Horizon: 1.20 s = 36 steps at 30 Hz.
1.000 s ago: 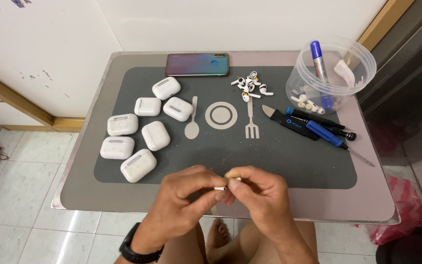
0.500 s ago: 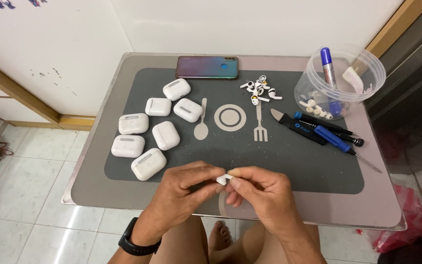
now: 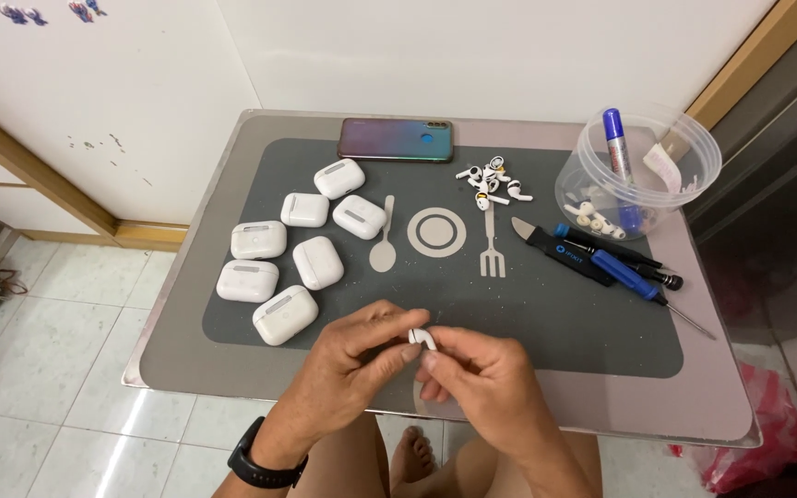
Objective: Assembling earbud components by attaching silicone tips to the earbud bodies.
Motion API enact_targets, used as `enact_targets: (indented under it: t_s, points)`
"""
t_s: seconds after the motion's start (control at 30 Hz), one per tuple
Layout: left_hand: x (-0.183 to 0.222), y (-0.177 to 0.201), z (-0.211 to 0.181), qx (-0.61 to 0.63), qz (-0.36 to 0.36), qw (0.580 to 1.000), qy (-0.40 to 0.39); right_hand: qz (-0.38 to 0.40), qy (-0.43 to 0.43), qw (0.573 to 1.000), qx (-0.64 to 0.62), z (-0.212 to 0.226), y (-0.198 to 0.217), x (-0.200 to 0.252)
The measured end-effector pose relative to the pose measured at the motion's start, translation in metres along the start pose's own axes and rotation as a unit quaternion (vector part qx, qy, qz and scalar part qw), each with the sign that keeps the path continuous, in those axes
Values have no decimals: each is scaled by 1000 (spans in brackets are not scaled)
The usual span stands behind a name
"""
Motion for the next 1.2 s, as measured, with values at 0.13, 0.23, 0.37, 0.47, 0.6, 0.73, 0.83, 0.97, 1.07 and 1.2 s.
enact_targets:
  t_s: [0.13, 0.23, 0.37, 0.47, 0.6, 0.73, 0.83, 0.97, 1.07, 1.2]
  points:
    - [3, -3, -4, -13, -12, 1000, -20, -15, 76, 996, 48, 4, -3, 4]
    - [3, -9, -8, -23, -15, 998, -63, -49, 156, 984, 66, 8, -2, 8]
    - [3, -14, -7, -40, -34, 997, -65, -69, 157, 983, 62, 6, 1, 9]
    - [1, -10, -9, -40, -70, 996, -32, -58, 157, 984, 55, 6, 1, 9]
    - [3, -13, 1, 140, -118, 983, 34, -57, 164, 984, 49, 8, 0, 12]
    - [3, -10, 4, 109, -127, 981, 97, -62, 173, 982, 51, 12, 1, 14]
    - [5, -11, 9, 121, -114, 981, 104, -74, 201, 975, 55, 18, 1, 17]
    - [7, -10, 7, 123, -103, 984, 80, -87, 232, 966, 74, 20, -1, 20]
    - [8, -11, 0, 88, -82, 993, 12, -98, 246, 962, 62, 16, -1, 21]
    - [7, -13, -5, 46, -68, 996, -35, -111, 233, 964, 57, 18, 1, 20]
Point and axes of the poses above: each hand's wrist, its own x-axis away from the middle knuckle, its own y-axis out of the back of the hand, z = x × y, the point moved 6 cm from there along -x, towards the middle knuckle, and after that the axes turned 4 degrees about -y, right-handed, at the moved point
